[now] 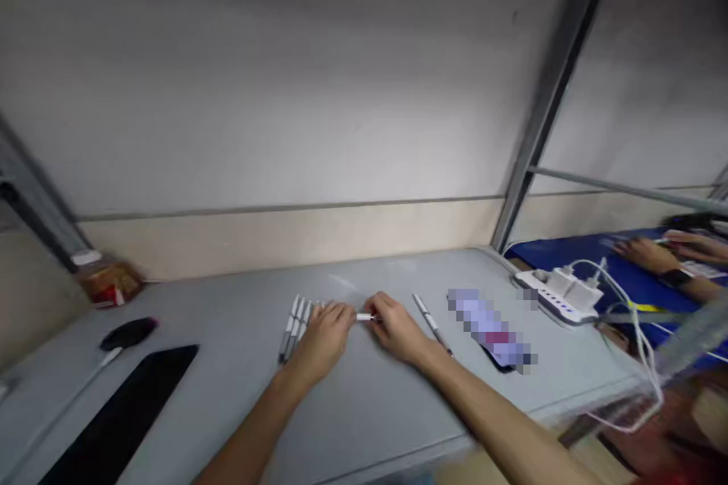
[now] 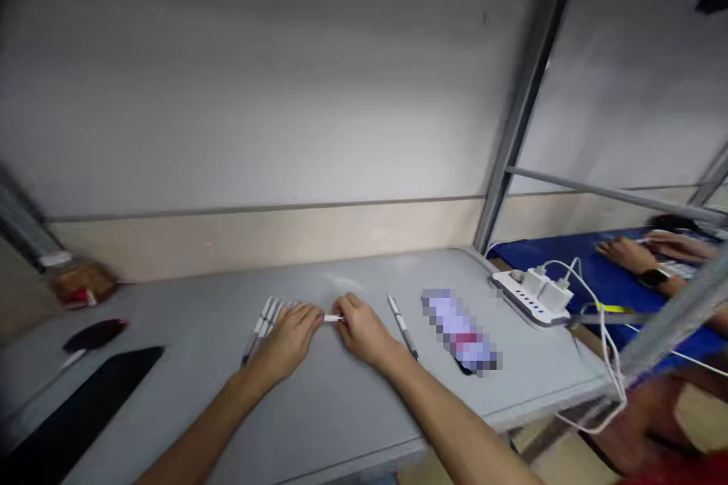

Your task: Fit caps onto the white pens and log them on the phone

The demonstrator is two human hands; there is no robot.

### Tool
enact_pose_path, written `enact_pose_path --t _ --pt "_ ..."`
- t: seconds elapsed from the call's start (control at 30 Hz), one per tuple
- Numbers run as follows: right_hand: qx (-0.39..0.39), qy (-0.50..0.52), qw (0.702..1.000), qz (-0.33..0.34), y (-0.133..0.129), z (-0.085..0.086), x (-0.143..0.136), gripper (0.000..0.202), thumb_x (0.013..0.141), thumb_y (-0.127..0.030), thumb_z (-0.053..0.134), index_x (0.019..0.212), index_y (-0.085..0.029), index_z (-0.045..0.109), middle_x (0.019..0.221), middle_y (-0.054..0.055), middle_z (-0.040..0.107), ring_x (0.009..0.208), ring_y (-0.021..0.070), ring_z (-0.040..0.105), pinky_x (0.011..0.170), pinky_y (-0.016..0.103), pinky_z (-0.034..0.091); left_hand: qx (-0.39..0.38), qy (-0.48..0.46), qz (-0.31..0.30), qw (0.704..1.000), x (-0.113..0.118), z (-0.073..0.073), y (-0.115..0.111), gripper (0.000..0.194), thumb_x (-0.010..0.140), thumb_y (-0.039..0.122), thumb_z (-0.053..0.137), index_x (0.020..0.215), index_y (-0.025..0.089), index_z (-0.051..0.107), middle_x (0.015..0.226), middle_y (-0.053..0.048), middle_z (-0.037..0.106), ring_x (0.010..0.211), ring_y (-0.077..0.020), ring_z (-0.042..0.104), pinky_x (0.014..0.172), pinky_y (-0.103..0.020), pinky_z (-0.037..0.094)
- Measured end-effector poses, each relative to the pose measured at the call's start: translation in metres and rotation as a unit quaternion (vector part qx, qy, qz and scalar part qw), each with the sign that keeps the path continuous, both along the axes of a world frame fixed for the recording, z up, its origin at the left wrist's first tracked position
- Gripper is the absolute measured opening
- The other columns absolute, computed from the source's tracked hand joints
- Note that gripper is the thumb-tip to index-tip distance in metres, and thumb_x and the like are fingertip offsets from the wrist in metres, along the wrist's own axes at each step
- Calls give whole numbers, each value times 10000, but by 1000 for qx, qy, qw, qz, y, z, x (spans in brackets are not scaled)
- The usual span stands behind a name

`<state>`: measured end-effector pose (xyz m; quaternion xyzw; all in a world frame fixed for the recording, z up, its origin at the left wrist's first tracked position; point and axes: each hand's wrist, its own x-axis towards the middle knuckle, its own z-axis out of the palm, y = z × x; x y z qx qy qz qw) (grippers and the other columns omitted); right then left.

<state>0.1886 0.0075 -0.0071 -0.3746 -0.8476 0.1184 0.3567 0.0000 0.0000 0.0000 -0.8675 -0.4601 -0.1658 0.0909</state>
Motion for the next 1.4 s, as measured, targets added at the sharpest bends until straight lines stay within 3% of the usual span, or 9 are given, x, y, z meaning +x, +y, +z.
enact_pose_path --t 0.23,0.4,0.53,0.7,0.8,0.93,1.1,1.27,1.4 --pt "1 -65 998 5 -3 2 0 227 959 -189 380 1012 -159 598 923 78 620 848 168 574 785 279 426 -8 -23 -1 1000 -1 9 -9 241 975 206 296 949 206 535 970 -45 578 905 -199 508 811 -352 331" --pt "-9 -53 998 -16 -4 7 2 202 915 -202 475 1084 -170 581 978 76 603 855 169 575 777 273 430 -30 -34 -5 999 1 12 -13 268 986 253 277 1026 216 539 968 -40 591 937 -206 495 822 -362 322" --pt "-31 -13 999 -17 -1 10 10 193 860 -188 563 1049 -190 601 988 63 608 833 160 576 754 259 420 -32 -37 -4 999 0 10 -8 299 988 232 267 920 204 557 929 -36 591 889 -194 481 771 -347 312" --pt "-126 62 989 35 -1 17 10 221 943 -285 451 945 -183 647 822 21 638 724 134 537 670 240 377 -12 -46 -12 999 -5 11 -3 260 976 177 288 883 199 529 855 -17 577 855 -188 460 737 -337 301" --pt "-205 98 971 69 -2 21 10 323 943 -366 439 796 -154 633 644 -23 518 605 105 423 565 228 310 5 -31 -21 999 -6 15 -4 249 952 121 308 840 191 519 817 -18 567 826 -187 453 717 -336 298" --pt "-329 143 926 119 -2 22 15 399 913 -463 471 757 -132 628 576 -49 408 533 80 321 508 226 249 32 -13 -27 999 -3 19 -7 246 905 60 347 766 185 506 773 -23 553 801 -189 449 699 -338 293" --pt "-474 253 835 115 4 17 17 366 813 -486 609 768 -125 654 532 -58 419 460 59 283 457 230 176 51 -30 -27 998 0 16 -7 236 921 98 361 822 192 554 801 -31 574 805 -193 463 698 -339 303" --pt "-440 473 761 61 14 13 15 279 645 -345 794 748 -133 645 595 -32 539 472 55 396 473 212 254 36 -94 -10 995 1 14 -7 228 968 248 359 1010 224 582 916 -23 607 884 -192 503 769 -341 339" --pt "-397 628 668 31 20 16 20 275 690 -381 766 789 -156 643 609 -45 506 529 66 436 508 198 334 13 -122 -9 992 -2 15 -7 242 966 280 353 1016 245 587 923 -11 615 909 -187 528 805 -341 362"
